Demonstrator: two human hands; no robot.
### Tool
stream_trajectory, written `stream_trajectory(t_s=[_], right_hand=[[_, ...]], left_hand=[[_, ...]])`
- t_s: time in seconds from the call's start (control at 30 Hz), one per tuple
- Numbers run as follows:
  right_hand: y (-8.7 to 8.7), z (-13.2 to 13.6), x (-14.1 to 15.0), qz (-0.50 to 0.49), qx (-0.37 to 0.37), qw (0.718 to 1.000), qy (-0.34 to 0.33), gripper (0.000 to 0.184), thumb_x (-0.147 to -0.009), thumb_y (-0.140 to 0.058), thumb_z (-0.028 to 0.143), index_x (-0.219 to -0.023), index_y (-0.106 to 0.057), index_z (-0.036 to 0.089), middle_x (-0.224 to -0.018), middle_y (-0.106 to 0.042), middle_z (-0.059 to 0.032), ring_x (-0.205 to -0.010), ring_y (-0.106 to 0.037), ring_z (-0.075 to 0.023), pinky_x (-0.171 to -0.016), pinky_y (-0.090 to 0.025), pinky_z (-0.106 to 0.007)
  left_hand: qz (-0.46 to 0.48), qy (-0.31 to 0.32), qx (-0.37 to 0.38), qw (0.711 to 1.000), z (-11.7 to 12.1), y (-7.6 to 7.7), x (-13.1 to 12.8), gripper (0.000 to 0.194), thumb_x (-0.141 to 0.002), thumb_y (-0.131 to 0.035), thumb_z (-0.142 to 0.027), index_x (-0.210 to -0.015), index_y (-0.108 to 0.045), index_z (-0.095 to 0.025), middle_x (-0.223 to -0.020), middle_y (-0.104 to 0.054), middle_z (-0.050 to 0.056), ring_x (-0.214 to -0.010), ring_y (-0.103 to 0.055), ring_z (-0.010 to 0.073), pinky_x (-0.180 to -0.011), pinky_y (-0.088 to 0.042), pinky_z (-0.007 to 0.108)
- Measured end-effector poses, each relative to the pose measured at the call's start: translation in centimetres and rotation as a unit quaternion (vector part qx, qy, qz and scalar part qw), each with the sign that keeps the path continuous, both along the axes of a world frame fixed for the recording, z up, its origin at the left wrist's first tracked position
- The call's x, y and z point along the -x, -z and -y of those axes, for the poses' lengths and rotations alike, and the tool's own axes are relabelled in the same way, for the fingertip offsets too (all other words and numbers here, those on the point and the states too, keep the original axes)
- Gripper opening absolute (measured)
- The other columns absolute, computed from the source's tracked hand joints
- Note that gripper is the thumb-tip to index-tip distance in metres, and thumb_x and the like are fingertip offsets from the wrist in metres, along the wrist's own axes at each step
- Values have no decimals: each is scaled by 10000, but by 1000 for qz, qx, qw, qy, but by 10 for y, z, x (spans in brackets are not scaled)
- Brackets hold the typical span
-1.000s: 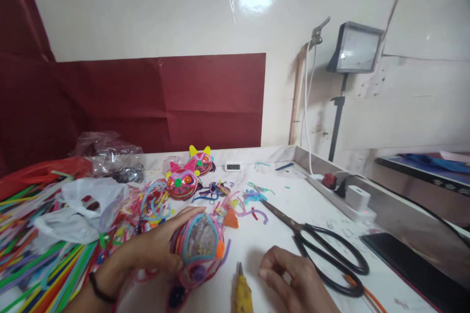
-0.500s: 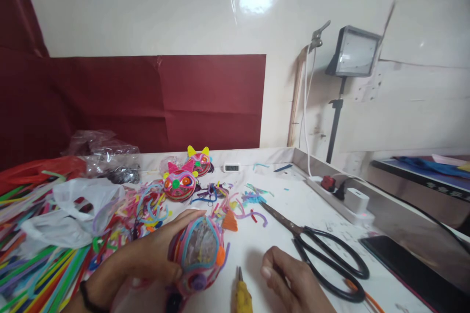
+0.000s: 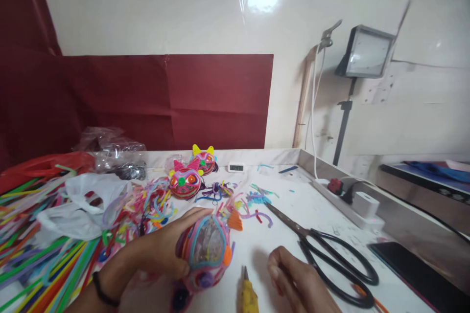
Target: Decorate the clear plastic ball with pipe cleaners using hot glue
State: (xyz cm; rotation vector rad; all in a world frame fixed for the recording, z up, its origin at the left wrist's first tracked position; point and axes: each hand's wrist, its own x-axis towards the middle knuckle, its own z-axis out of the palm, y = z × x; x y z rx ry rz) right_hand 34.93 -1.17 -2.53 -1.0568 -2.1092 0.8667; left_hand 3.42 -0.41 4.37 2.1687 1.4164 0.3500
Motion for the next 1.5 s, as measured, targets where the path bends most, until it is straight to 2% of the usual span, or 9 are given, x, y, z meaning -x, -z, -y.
stream_trajectory(t_s=[0.17, 0.27, 0.37, 0.67, 0.8, 1.03, 1.23, 1.4, 1.5], right_hand=[[-2, 2, 3, -4, 53, 999, 6, 377, -983, -282, 549, -822, -421, 238, -755, -473, 20, -703, -467, -162, -647, -379, -256], [-2, 3, 3, -8, 75, 997, 4, 378, -968, -310, 561, -828, -427, 231, -737, -423, 37, -685, -427, -152, -630, -355, -255], [-1, 3, 5, -1, 66, 998, 17, 355, -964, -326, 532, -814, -420, 224, -701, -382, 53, -649, -378, -141, -597, -319, -254], [-6, 5, 8, -26, 53, 998, 34, 249, -922, -442, 420, -770, -419, 223, -673, -378, 58, -622, -371, -129, -568, -296, -245], [-9, 5, 8, -48, 51, 997, 27, 278, -931, -436, 438, -759, -428, 219, -671, -390, 51, -621, -376, -129, -561, -312, -241], [-19, 11, 8, -40, 48, 997, 38, 344, -994, -287, 455, -747, -389, 240, -637, -410, 53, -574, -389, -129, -555, -333, -246], [-18, 12, 7, -85, 0, 993, 80, 369, -929, -444, 523, -678, -410, 255, -601, -442, 31, -535, -409, -156, -528, -376, -268], [-15, 9, 5, -67, 14, 993, 98, 466, -963, -309, 597, -657, -351, 247, -590, -369, 41, -554, -399, -149, -537, -340, -267], [-14, 7, 3, -43, 17, 995, 93, 468, -980, -286, 574, -679, -406, 236, -611, -425, 39, -579, -438, -140, -566, -346, -259]], left_hand=[[23, 17, 7, 1000, 1, -7, -4, 1128, -503, -699, -118, -1532, -249, -207, -1613, -251, 84, -1470, -201, 368, -1192, -197, 420], [25, 20, 9, 999, 1, -8, -5, 1123, -502, -702, -121, -1529, -259, -209, -1610, -256, 84, -1468, -209, 367, -1193, -197, 420], [19, 14, 4, 1000, 0, -5, -4, 1139, -503, -697, -121, -1540, -233, -205, -1622, -221, 83, -1475, -183, 369, -1197, -181, 421], [11, 8, -9, 1000, 1, 1, -1, 1141, -520, -703, -125, -1546, -211, -207, -1629, -207, 88, -1473, -192, 375, -1197, -188, 427], [10, 18, -27, 999, 1, 2, 0, 1118, -534, -683, -104, -1543, -217, -229, -1629, -219, 69, -1470, -213, 365, -1198, -189, 431], [-1, 2, -17, 1000, 1, 2, 1, 1127, -525, -643, -85, -1546, -193, -236, -1635, -204, 57, -1469, -220, 367, -1198, -192, 440], [-2, 9, -8, 1000, 2, -1, 1, 1119, -544, -642, -81, -1550, -182, -255, -1643, -178, 49, -1480, -189, 359, -1201, -188, 445], [-1, -3, -14, 1000, 3, -2, -2, 1102, -557, -705, -131, -1538, -219, -255, -1626, -234, 55, -1440, -300, 360, -1187, -237, 427], [-4, 1, -30, 1000, 3, 0, -2, 1088, -577, -726, -163, -1537, -225, -261, -1620, -251, 54, -1424, -335, 353, -1184, -242, 426]])
